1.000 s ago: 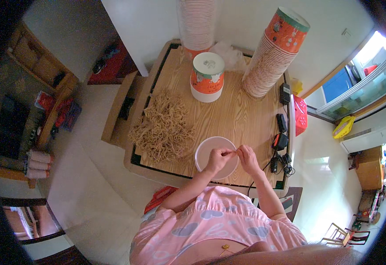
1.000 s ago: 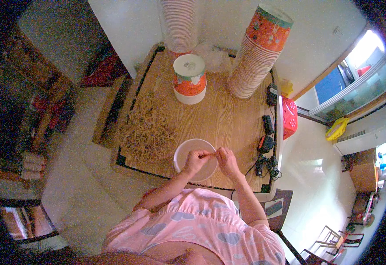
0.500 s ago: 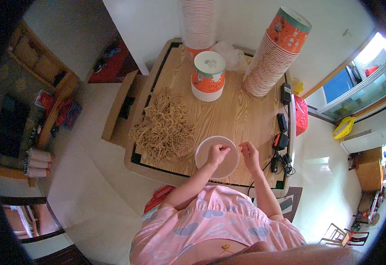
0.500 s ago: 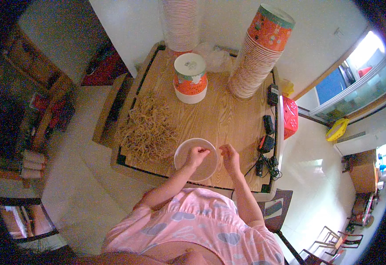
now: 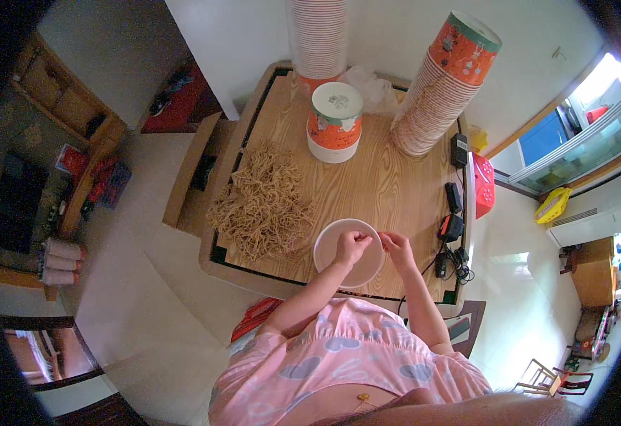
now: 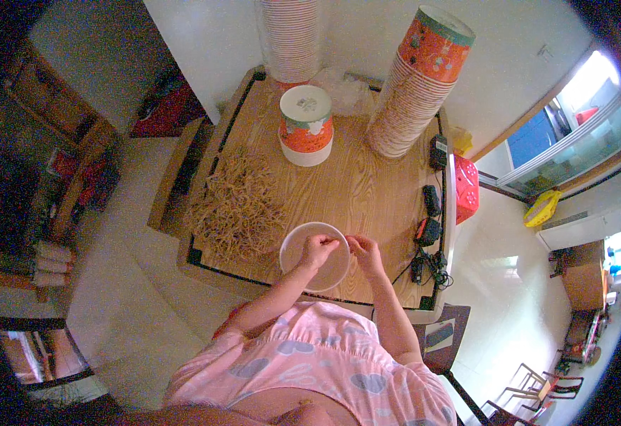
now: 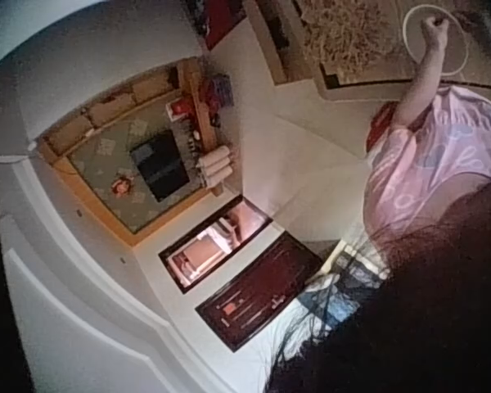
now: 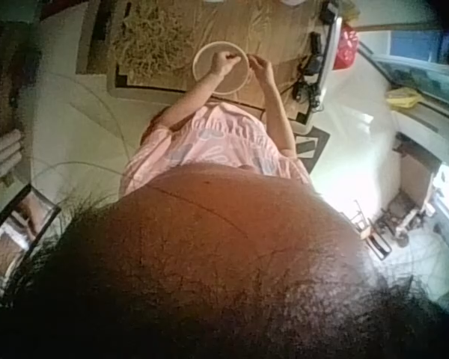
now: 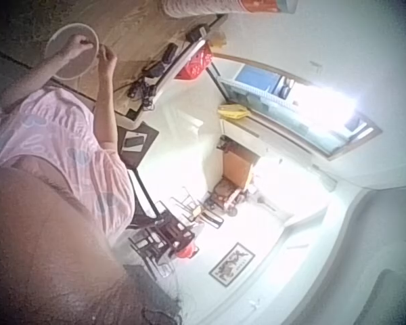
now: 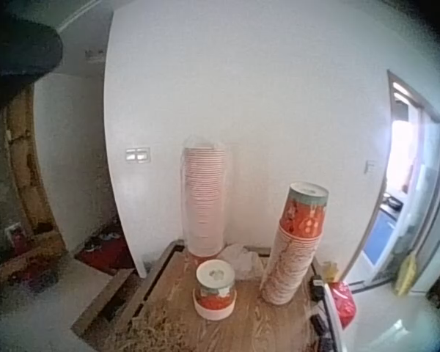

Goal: The person is handling and inspecting paper bowls, likely for a packaging or product preparation task.

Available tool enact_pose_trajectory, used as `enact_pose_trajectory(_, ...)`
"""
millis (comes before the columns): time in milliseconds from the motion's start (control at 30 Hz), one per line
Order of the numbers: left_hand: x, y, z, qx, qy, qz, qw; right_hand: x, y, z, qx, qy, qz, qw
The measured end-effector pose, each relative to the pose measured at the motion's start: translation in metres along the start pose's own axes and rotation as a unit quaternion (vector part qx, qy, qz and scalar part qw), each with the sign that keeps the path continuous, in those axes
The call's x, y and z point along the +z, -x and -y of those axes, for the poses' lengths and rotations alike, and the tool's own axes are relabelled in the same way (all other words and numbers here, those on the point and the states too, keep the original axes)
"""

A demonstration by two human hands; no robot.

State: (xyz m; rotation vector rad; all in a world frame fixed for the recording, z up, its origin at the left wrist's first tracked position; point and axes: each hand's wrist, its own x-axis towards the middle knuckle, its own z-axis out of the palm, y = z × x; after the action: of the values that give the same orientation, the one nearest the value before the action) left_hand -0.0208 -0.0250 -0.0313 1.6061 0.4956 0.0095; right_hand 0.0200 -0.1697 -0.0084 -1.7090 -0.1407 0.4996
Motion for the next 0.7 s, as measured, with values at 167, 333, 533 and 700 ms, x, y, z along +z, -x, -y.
enact_pose_trajectory(167, 0.003, -0.003, 0.006, 0.028, 0.010, -0.010, 1.000, 0.001, -0.002, -0.007, 0.084, -0.115, 0.017, 0.990)
enact_pose_trajectory(333, 0.003, -0.002, 0.002, 0.018, -0.011, -0.009, 1.000, 0.000, -0.005, -0.010, 0.071, -0.130, 0.020, 0.989)
enact_pose_trajectory(533, 0.003, -0.002, 0.003, 0.027, -0.014, -0.005, 1.000, 0.004, -0.009, -0.019, 0.031, -0.096, 0.018, 0.995)
enact_pose_trajectory(700, 0.003, -0.001, 0.003, -0.003, 0.009, 0.014, 1.000, 0.005, -0.007, -0.019, 0.020, -0.080, -0.006, 0.997)
